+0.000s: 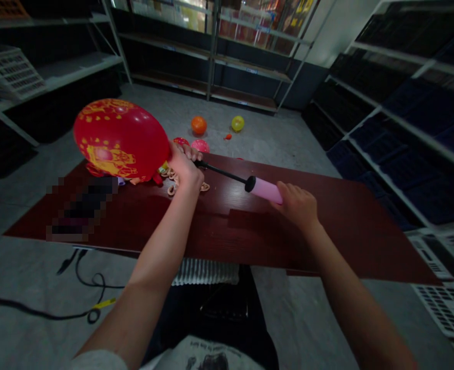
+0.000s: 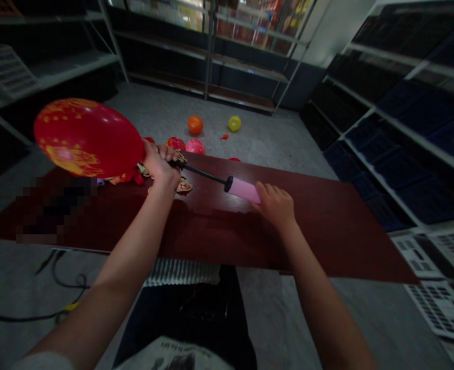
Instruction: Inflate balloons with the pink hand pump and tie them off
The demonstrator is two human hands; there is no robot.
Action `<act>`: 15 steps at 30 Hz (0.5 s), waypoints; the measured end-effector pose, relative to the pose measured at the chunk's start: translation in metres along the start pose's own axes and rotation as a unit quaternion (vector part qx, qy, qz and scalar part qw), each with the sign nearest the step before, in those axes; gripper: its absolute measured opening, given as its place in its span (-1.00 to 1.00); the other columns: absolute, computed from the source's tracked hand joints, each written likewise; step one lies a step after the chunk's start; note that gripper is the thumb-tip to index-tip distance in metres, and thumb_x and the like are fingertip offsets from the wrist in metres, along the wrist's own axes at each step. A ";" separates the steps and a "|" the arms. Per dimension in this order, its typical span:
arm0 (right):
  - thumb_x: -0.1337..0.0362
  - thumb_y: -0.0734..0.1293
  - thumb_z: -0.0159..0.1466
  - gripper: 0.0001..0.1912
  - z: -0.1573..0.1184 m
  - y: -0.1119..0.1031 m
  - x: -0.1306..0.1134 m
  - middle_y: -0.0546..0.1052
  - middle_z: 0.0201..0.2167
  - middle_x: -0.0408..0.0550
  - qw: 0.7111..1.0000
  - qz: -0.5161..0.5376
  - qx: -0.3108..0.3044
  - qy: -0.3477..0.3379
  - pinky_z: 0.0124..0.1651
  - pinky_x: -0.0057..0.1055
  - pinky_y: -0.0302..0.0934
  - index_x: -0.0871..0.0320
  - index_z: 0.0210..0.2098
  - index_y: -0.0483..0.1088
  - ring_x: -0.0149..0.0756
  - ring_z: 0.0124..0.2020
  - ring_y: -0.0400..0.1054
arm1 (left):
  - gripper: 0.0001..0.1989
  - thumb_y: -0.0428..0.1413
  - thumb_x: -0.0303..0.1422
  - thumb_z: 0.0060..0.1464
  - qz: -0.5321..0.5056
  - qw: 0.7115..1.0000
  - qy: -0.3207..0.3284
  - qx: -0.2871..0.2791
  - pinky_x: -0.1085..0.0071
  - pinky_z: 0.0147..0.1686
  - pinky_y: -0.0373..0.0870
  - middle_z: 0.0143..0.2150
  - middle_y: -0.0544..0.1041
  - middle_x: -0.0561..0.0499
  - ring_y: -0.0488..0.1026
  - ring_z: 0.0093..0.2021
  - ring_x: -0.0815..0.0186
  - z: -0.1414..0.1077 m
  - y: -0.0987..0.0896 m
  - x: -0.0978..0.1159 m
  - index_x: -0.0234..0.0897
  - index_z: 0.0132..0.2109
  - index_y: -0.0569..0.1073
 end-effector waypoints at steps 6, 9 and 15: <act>0.06 0.27 0.34 -0.60 -0.010 0.002 0.005 0.64 -0.20 0.07 0.998 0.036 0.042 0.016 -0.29 -0.36 0.18 0.19 0.01 0.48 -0.17 -0.27 0.49 | -0.44 -0.06 -0.21 0.50 -0.022 1.000 -0.009 -0.014 0.50 -0.70 -0.02 -0.68 -0.03 0.20 -0.04 -0.74 0.45 -0.009 -0.003 -0.007 -0.23 -0.52 0.03; 0.05 0.31 0.30 -0.58 0.000 0.007 -0.007 0.65 -0.18 0.07 0.997 0.069 0.043 0.019 -0.28 -0.36 0.21 0.20 0.01 0.49 -0.16 -0.28 0.51 | -0.45 -0.12 -0.24 0.52 -0.034 0.999 -0.001 -0.025 0.50 -0.70 -0.03 -0.68 -0.02 0.18 -0.02 -0.74 0.45 -0.001 -0.010 -0.009 -0.23 -0.52 0.05; 0.06 0.36 0.26 -0.58 0.041 0.003 -0.042 0.65 -0.11 0.08 0.995 0.101 0.003 0.012 -0.26 -0.35 0.22 0.17 0.02 0.48 -0.14 -0.22 0.53 | -0.44 -0.07 -0.24 0.51 -0.030 0.999 0.012 -0.035 0.50 -0.72 -0.05 -0.69 0.00 0.19 -0.02 -0.75 0.46 -0.001 -0.014 -0.020 -0.23 -0.52 0.04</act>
Point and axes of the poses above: each hand's wrist, its own z-axis towards the middle knuckle, its own y-axis out of the palm, x = y × z, the point moved 3 cm from there along z, towards the middle knuckle
